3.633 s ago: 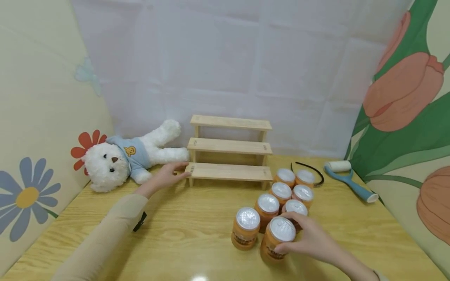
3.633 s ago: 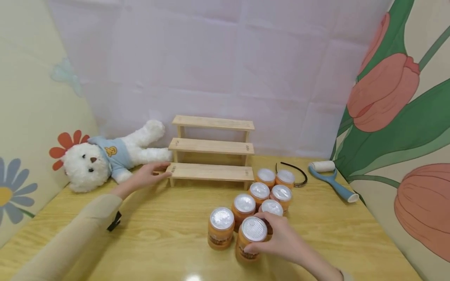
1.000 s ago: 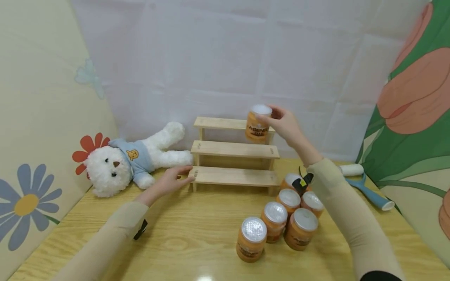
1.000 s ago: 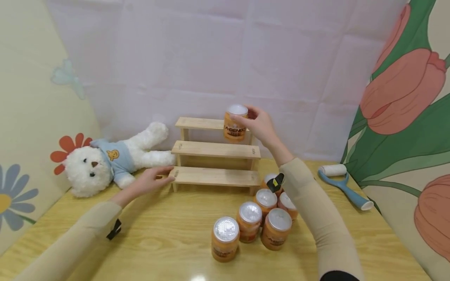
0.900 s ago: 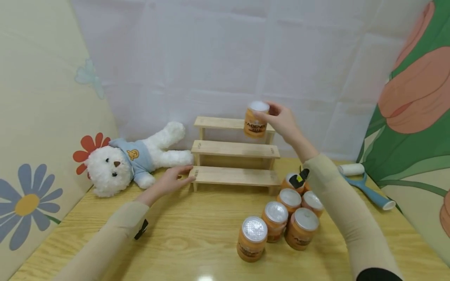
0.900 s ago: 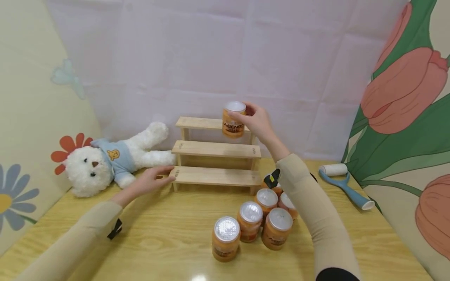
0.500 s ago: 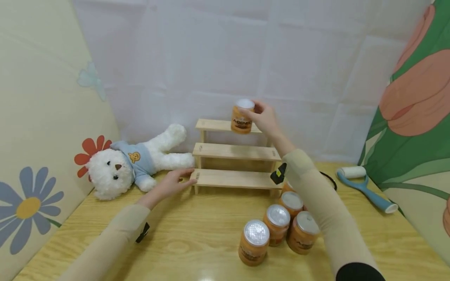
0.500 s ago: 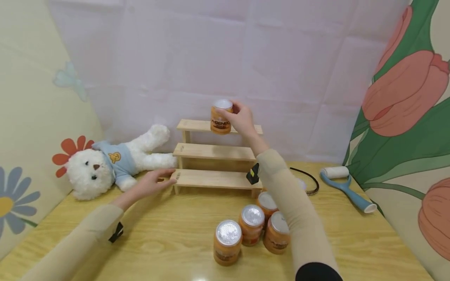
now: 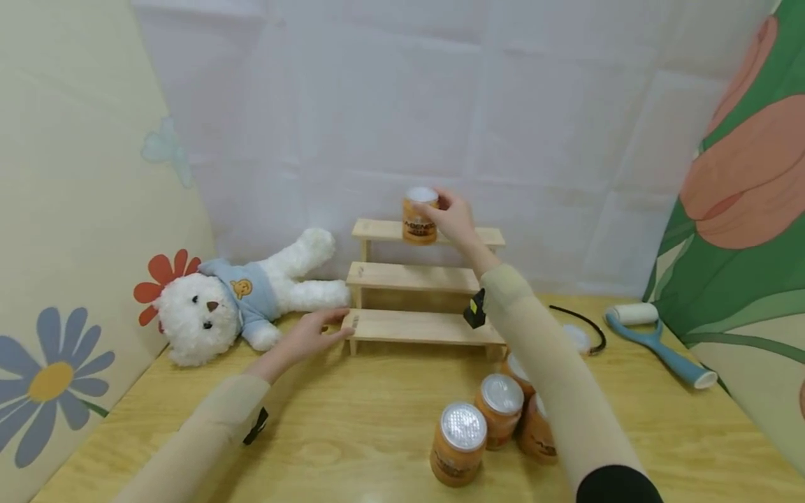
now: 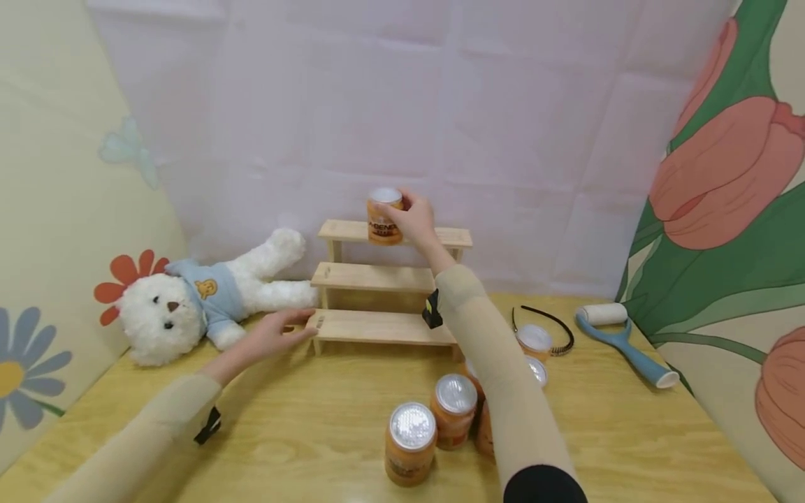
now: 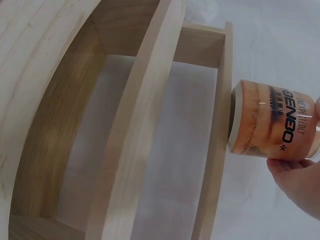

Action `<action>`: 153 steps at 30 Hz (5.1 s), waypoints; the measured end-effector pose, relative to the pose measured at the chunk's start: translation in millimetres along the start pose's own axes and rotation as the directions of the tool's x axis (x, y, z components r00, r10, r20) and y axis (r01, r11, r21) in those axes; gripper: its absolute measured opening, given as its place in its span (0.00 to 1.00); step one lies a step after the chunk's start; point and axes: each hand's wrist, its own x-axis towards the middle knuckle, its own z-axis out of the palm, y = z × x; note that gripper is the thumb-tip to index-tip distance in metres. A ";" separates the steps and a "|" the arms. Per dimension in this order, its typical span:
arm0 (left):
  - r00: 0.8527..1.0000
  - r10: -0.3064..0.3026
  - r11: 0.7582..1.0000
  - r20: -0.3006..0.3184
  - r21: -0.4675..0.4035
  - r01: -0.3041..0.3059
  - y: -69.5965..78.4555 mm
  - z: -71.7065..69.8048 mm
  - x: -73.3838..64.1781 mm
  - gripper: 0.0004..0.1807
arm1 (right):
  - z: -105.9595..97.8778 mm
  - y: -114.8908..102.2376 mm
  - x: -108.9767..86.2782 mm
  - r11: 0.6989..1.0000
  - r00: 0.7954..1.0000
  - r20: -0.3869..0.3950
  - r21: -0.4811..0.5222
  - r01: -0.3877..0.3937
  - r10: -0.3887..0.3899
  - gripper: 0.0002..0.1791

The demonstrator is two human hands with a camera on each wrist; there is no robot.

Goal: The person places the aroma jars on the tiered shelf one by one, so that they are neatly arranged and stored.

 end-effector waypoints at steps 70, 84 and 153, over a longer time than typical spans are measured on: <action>1.000 0.000 1.000 0.015 0.003 0.000 3.0 0.6 2.9 0.34 | 11.6 11.5 -9.3 0.938 0.977 -0.011 -0.275 -0.209 0.215 0.28; 1.000 0.025 1.000 -0.005 0.019 -0.025 -4.2 -4.9 11.3 0.34 | -6.5 -7.1 -27.8 0.951 0.985 0.026 -0.264 -0.159 0.172 0.29; 0.999 0.032 0.998 0.019 0.058 -0.033 -4.7 -11.3 15.3 0.32 | -57.9 13.0 -255.8 0.974 0.897 0.434 -0.226 0.021 0.082 0.24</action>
